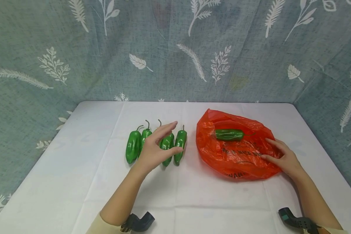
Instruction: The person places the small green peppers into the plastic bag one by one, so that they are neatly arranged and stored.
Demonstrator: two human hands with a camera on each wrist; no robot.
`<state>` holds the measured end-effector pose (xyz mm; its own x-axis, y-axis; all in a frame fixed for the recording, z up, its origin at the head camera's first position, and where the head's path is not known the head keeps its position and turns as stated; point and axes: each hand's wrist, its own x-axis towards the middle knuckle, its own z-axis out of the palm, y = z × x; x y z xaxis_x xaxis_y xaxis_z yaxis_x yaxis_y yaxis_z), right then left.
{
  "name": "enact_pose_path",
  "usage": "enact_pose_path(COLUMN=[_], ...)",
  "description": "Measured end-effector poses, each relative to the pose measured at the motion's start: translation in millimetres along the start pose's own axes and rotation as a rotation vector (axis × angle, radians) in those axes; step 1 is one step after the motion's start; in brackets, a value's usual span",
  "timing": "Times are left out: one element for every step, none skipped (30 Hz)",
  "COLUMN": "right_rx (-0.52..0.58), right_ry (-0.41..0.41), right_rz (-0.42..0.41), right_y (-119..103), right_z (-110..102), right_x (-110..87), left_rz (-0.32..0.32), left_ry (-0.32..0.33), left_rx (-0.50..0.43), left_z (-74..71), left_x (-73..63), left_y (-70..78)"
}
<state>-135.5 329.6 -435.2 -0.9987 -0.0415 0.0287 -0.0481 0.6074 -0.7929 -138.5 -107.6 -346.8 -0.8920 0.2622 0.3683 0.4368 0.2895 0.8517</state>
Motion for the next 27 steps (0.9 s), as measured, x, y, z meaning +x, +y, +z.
enact_pose_path(right_rx=[-0.001,-0.001,-0.003,-0.003,-0.004,-0.005,-0.006,-0.007,-0.008,-0.009,-0.010,-0.010,-0.011,-0.011,-0.010,-0.007,-0.006,-0.004,-0.003,-0.002,-0.002,-0.002,-0.003,-0.004,-0.006,-0.006,-0.006], right_ry=[0.000,0.001,0.002,0.001,0.002,0.002,0.002,0.002,0.002,0.002,0.002,0.002,0.003,0.004,0.003,0.003,0.004,0.005,0.005,0.006,0.005,0.006,0.006,0.006,0.005,0.003,0.003], right_rz=[0.002,0.002,0.003,0.003,0.003,0.003,0.004,0.003,0.003,0.004,0.003,0.002,0.002,0.000,-0.002,-0.004,-0.009,-0.012,-0.014,-0.015,-0.015,-0.014,-0.013,-0.010,-0.007,-0.006,-0.006], right_y=[0,0,0,0,0,0,0,0,0,0,0,0,0,0,0,0,0,0,1,1,2,2,3,3,3,3,3], right_z=[0,0,0,0,0,0,0,0,0,0,0,0,0,0,0,0,0,-1,0,0,0,0,0,0,0,0,0], right_x=[-0.1,-0.2,-0.2,-0.3,-0.4,-0.4,-0.5,-0.4,-0.4,-0.3,-0.2,-0.1,0.0,0.1,0.3,0.4,0.6,0.7,0.9,1.0,1.1,1.2,1.1,1.1,1.0,0.9,0.9], left_rz=[-0.001,0.003,0.003,0.003,0.006,0.010,0.017,0.022,0.026,0.032,0.036,0.034,0.035,0.032,0.026,0.016,0.008,-0.004,-0.013,-0.025,-0.036,-0.047,-0.061,-0.076,-0.086,-0.098,-0.111], left_ry=[0.011,0.018,0.026,0.034,0.041,0.048,0.057,0.066,0.078,0.089,0.101,0.111,0.120,0.129,0.139,0.148,0.158,0.165,0.173,0.182,0.189,0.194,0.200,0.205,0.211,0.218,0.223], left_rx=[-0.002,-0.007,-0.008,-0.007,-0.010,-0.012,-0.010,-0.011,-0.010,-0.006,-0.005,0.000,0.003,0.000,-0.009,-0.017,-0.027,-0.035,-0.048,-0.053,-0.052,-0.047,-0.037,-0.030,-0.017,-0.001,0.006], left_z=[-2.6,-5.1,-7.7,-10.2,-12.8,-15.4,-18.0,-20.7,-23.5,-26.3,-29.1,-31.8,-34.5,-37.0,-39.4,-41.8,-44.0,-46.4,-48.6,-50.7,-52.8,-54.7,-56.5,-58.3,-59.6,-60.9,-62.0], left_x=[-0.8,-1.3,-2.1,-2.8,-3.6,-4.2,-4.9,-5.6,-6.5,-7.3,-8.1,-8.6,-9.2,-9.5,-9.7,-9.7,-9.5,-9.3,-9.1,-8.9,-8.6,-8.4,-8.4,-8.3,-8.2,-8.1,-8.2], left_y=[-1.2,-2.1,-2.7,-3.5,-4.2,-5.2,-6.3,-7.4,-8.5,-9.8,-11.4,-13.2,-14.7,-16.1,-17.2,-18.2,-19.4,-19.9,-20.3,-21.0,-21.7,-22.8,-23.9,-25.2,-26.9,-28.7,-30.5])
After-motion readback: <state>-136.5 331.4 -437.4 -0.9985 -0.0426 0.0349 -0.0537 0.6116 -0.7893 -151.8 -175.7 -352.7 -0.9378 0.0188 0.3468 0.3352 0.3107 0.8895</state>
